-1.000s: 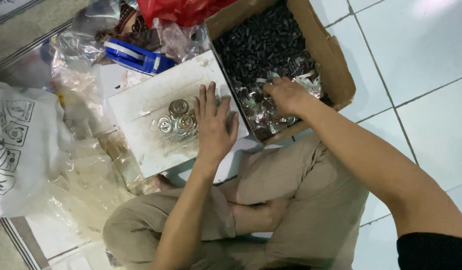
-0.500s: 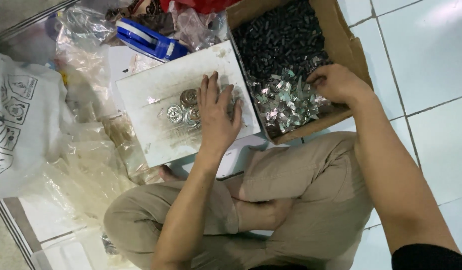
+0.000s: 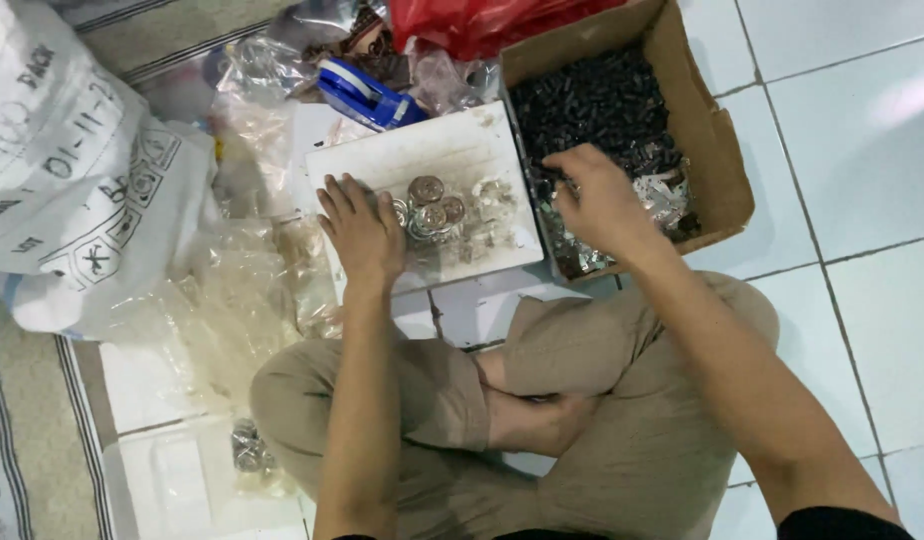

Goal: The person sits on the floor and repeatedly picks up small metal parts from a cardboard box, places them into clear plastic bags, and seals the bags. The person then places the sealed bags into a white plastic container.

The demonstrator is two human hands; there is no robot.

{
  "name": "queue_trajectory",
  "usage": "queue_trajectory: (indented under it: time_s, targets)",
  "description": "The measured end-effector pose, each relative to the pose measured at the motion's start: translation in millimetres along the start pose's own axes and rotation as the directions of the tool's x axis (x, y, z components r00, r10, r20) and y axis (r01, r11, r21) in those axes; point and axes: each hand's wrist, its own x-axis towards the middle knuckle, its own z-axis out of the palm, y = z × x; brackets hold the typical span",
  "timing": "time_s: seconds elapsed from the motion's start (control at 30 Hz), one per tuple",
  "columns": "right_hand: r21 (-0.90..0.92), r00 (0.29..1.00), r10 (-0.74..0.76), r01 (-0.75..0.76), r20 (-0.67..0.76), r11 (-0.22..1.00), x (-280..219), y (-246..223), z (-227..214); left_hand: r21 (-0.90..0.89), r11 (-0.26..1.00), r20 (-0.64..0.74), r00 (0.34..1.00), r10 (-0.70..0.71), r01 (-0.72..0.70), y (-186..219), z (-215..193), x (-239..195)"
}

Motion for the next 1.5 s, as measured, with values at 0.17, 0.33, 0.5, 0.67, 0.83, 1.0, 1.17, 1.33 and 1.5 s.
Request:
queue_trajectory:
  time_s: [0.17,0.33,0.5,0.67,0.83,1.0,1.17,1.33,1.5]
  targets:
    - [-0.111,0.962,-0.242,0.256,0.124,0.96,3.8,-48.6,98.7,0.093,0.994,0.039,0.998,0.047,-0.05,18.7,29.6,-16.1]
    - [-0.161,0.954,-0.203,0.241,0.221,0.957,2.7,-75.6,117.6,0.136,0.988,0.026,0.997,0.074,-0.077,19.4,27.8,-17.1]
    - [-0.172,0.964,-0.162,0.199,0.209,0.965,6.1,-69.6,124.3,-0.015,0.971,-0.036,0.97,0.239,-0.24,24.9,23.4,-15.8]
    - [-0.206,0.971,-0.209,0.23,0.12,0.951,8.9,-66.3,131.7,0.031,0.985,-0.109,0.979,0.174,-0.172,13.9,43.8,-8.5]
    - [-0.184,0.972,-0.232,0.233,0.022,0.955,14.0,-69.9,134.9,0.061,0.976,-0.087,0.973,0.213,-0.209,15.5,41.6,-11.9]
    - [-0.207,0.967,-0.242,0.254,0.08,0.945,16.5,-68.5,136.6,0.125,0.985,-0.007,0.993,0.121,-0.119,13.6,42.1,-11.9]
    - [-0.182,0.976,-0.203,0.213,0.073,0.96,5.6,-72.4,129.1,0.151,0.98,0.024,0.991,0.13,-0.132,15.0,31.1,-18.3]
    - [-0.263,0.991,-0.108,0.124,0.077,0.957,-2.9,-70.9,125.5,0.064,0.986,0.032,0.987,0.154,-0.156,17.4,15.5,-21.5]
    - [-0.249,0.966,-0.202,0.238,0.164,0.939,-0.3,-79.2,134.7,0.062,0.954,0.106,0.952,0.286,-0.293,9.6,27.6,-14.2]
